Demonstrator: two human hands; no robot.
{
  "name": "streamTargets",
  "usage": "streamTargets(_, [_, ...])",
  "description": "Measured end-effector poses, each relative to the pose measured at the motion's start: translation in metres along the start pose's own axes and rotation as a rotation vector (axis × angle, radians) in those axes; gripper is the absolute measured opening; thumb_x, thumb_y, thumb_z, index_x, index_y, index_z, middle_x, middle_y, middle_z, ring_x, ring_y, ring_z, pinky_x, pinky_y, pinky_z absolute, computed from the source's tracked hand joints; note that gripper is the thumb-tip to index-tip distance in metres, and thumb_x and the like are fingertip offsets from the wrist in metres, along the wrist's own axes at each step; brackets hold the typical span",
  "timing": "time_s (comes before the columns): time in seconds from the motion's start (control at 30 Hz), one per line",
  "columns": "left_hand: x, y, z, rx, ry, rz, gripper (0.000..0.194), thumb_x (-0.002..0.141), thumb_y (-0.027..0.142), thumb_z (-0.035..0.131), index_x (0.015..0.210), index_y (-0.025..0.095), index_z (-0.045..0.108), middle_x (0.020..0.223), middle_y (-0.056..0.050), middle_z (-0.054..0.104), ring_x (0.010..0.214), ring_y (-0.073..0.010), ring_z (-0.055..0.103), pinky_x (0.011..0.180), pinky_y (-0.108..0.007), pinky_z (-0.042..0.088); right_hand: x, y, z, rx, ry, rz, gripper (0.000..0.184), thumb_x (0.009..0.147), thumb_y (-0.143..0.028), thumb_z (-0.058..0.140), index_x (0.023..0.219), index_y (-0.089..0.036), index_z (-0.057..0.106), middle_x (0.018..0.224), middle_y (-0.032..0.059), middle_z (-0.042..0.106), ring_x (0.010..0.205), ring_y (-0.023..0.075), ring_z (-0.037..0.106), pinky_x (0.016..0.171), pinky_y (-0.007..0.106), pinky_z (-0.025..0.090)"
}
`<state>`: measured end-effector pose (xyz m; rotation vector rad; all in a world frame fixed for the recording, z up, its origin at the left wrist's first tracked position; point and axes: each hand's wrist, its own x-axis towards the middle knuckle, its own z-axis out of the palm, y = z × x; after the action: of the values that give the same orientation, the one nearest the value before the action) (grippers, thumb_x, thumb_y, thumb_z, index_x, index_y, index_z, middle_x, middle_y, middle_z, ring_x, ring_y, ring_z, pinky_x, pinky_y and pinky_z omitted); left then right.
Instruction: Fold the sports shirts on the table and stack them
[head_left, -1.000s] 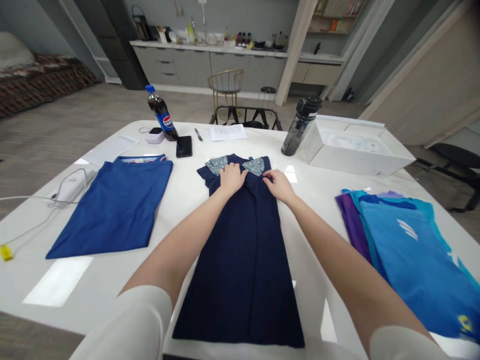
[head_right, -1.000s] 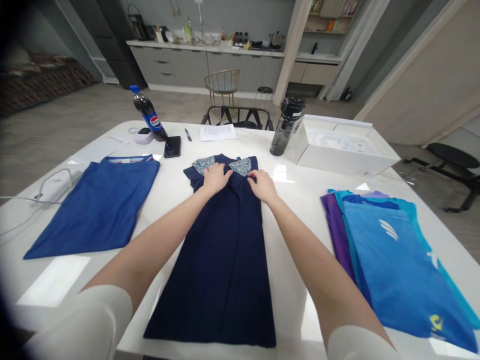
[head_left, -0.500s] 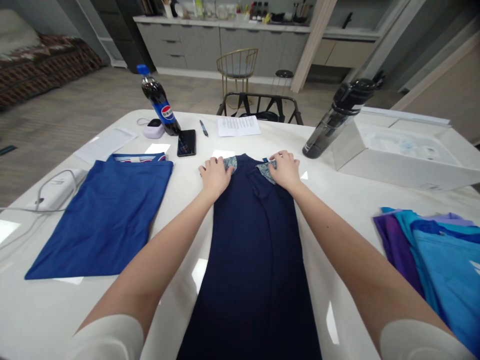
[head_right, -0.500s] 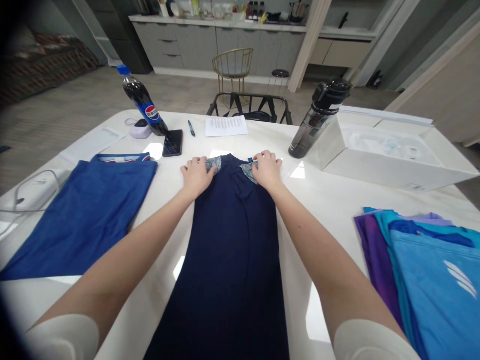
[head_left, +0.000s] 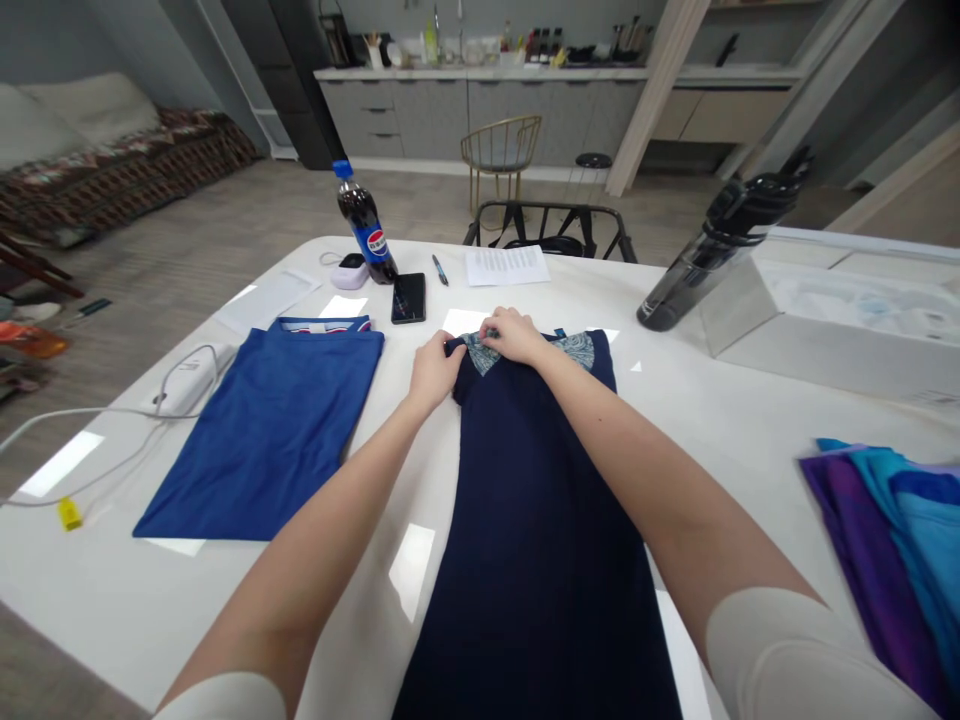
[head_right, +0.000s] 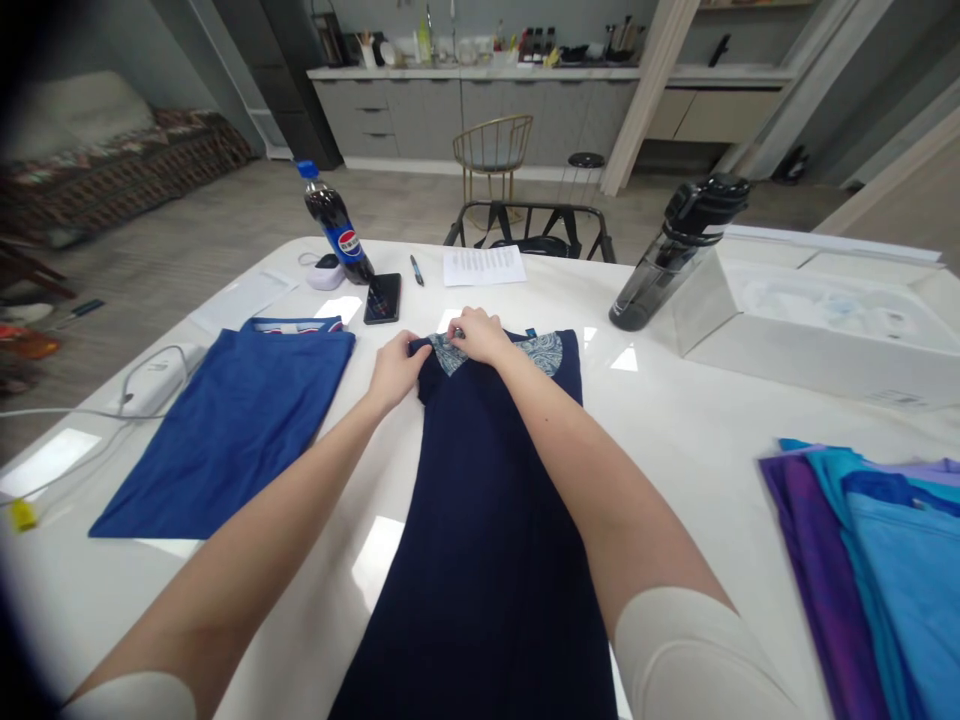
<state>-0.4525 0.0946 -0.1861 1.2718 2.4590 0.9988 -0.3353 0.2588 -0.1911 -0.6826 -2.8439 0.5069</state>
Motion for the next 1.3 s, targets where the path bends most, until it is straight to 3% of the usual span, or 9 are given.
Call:
streamTargets(0.23, [-0.012,0.092,0.004,-0.328,0.02,0.345,0.014,0.096,0.032,0.056,0.104,0.023,0.064,0.095,-0.001,0.073,0.081,-0.016,0.065,0.079,-0.027,0.048,-0.044,0.025,-0.047,0.284,0.286,-0.069,0.02,0.086,-0.022,0.053,0.1,-0.018,0.066,0.091,0.0036,0.063,0.079,0.0185,0.054,0.078,0.03,0.045])
streamTargets(0.33, [-0.017,0.139,0.028,-0.337,-0.057,0.404,0.017,0.099,0.03,0.053,0.11,0.024,0.065,0.103,-0.002,0.074,0.093,-0.0182,0.068,0.087,-0.029,0.049,-0.08,0.049,-0.064,0.306,0.354,0.063,0.026,0.085,-0.021,0.05,0.105,-0.017,0.066,0.099,0.0053,0.069,0.083,0.0191,0.056,0.08,0.03,0.046])
streamTargets(0.43, [-0.029,0.159,0.061,-0.309,-0.168,0.392,0.03,0.101,0.034,0.051,0.127,0.023,0.06,0.116,-0.006,0.073,0.105,-0.0205,0.068,0.095,-0.032,0.049,-0.12,0.08,-0.064,0.305,0.377,0.32,0.028,0.085,-0.021,0.051,0.106,-0.016,0.069,0.098,0.0061,0.073,0.083,0.0193,0.06,0.08,0.03,0.048])
streamTargets(0.6, [-0.072,0.13,0.081,0.051,-0.227,0.379,0.049,0.099,0.038,0.054,0.143,0.017,0.049,0.136,-0.016,0.061,0.123,-0.0277,0.059,0.104,-0.041,0.043,-0.169,0.105,-0.045,0.354,0.358,0.71,0.041,0.098,-0.043,0.045,0.099,-0.015,0.075,0.088,0.0083,0.076,0.08,0.0209,0.067,0.078,0.031,0.049])
streamTargets(0.7, [-0.106,0.107,0.068,0.296,-0.259,0.402,0.044,0.098,0.045,0.054,0.133,0.019,0.057,0.13,-0.015,0.061,0.123,-0.0313,0.057,0.106,-0.047,0.039,-0.182,0.091,-0.036,0.243,0.288,0.714,0.049,0.09,-0.06,0.059,0.107,-0.017,0.074,0.097,0.0106,0.076,0.09,0.0246,0.07,0.082,0.033,0.05])
streamTargets(0.8, [-0.135,0.098,0.054,0.402,-0.303,0.389,0.045,0.097,0.05,0.054,0.129,0.019,0.057,0.125,-0.014,0.063,0.119,-0.0316,0.059,0.104,-0.046,0.041,-0.187,0.074,-0.031,0.115,0.241,0.774,0.055,0.08,-0.056,0.073,0.12,-0.018,0.07,0.113,0.0149,0.074,0.103,0.029,0.069,0.087,0.037,0.051])
streamTargets(1.0, [-0.173,0.095,0.035,0.403,-0.392,0.333,0.04,0.099,0.031,0.051,0.138,0.021,0.05,0.118,-0.011,0.068,0.103,-0.0273,0.068,0.091,-0.039,0.049,-0.187,0.065,-0.039,0.101,0.372,0.688,0.029,0.091,-0.036,0.06,0.112,-0.019,0.072,0.113,0.0119,0.074,0.107,0.0262,0.067,0.093,0.037,0.05])
streamTargets(1.1, [-0.19,0.092,0.025,0.4,-0.396,0.315,0.041,0.099,0.028,0.049,0.14,0.023,0.048,0.118,-0.01,0.069,0.1,-0.0266,0.069,0.088,-0.038,0.05,-0.192,0.064,-0.04,0.065,0.429,0.627,0.03,0.097,-0.034,0.051,0.117,-0.02,0.069,0.114,0.0116,0.072,0.107,0.0261,0.065,0.095,0.039,0.049])
streamTargets(1.3, [-0.223,0.076,0.008,0.478,-0.331,0.321,0.037,0.098,0.035,0.052,0.131,0.019,0.056,0.125,-0.013,0.064,0.117,-0.0297,0.061,0.097,-0.041,0.047,-0.213,0.038,-0.028,-0.054,0.347,0.753,0.046,0.096,-0.038,0.056,0.136,-0.018,0.055,0.13,0.0202,0.056,0.111,0.0329,0.063,0.09,0.045,0.051])
